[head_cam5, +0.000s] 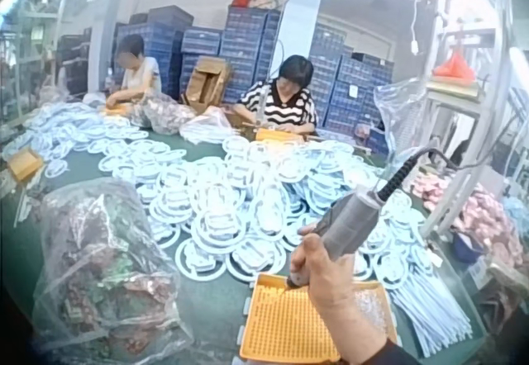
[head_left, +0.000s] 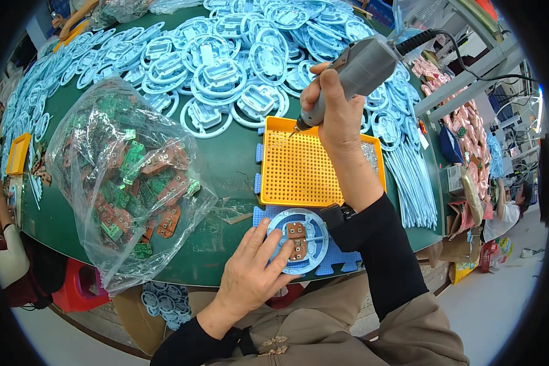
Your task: Using an electric screwdriver to assemble plastic toy components placed in a jig.
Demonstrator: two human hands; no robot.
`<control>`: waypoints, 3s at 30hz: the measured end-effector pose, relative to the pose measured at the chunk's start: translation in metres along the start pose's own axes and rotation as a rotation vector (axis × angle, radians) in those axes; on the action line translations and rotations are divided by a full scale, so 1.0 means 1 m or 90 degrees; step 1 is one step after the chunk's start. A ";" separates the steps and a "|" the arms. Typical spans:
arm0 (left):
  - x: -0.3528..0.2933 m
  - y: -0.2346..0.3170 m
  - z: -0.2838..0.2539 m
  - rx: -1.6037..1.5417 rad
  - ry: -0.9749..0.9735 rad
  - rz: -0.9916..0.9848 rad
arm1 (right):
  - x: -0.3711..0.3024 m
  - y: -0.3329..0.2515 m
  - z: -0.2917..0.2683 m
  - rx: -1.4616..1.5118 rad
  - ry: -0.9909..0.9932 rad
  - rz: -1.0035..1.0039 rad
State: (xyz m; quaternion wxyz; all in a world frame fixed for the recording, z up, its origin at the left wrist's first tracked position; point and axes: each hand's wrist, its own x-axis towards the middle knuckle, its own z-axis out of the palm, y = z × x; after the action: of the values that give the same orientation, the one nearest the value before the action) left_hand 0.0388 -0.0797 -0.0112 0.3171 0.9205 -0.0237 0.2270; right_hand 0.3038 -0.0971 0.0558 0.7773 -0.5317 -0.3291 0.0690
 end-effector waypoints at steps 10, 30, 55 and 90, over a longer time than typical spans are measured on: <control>0.004 0.013 -0.006 0.011 0.026 -0.004 | -0.003 -0.027 0.002 0.037 -0.003 -0.020; 0.021 0.040 0.016 -0.246 0.167 -0.004 | -0.153 -0.142 -0.012 0.059 -0.127 -0.002; -0.003 0.028 0.023 0.024 0.076 -0.081 | -0.173 -0.105 -0.010 0.093 -0.098 0.111; -0.003 0.018 0.026 0.041 0.076 -0.042 | -0.183 -0.088 -0.028 -0.088 -0.165 0.058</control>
State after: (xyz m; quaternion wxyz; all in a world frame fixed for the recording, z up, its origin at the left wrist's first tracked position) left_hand 0.0432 -0.1098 -0.0207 0.2953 0.9154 0.0334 0.2716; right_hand 0.1577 -0.2402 0.0458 0.6859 -0.5848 -0.4065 0.1492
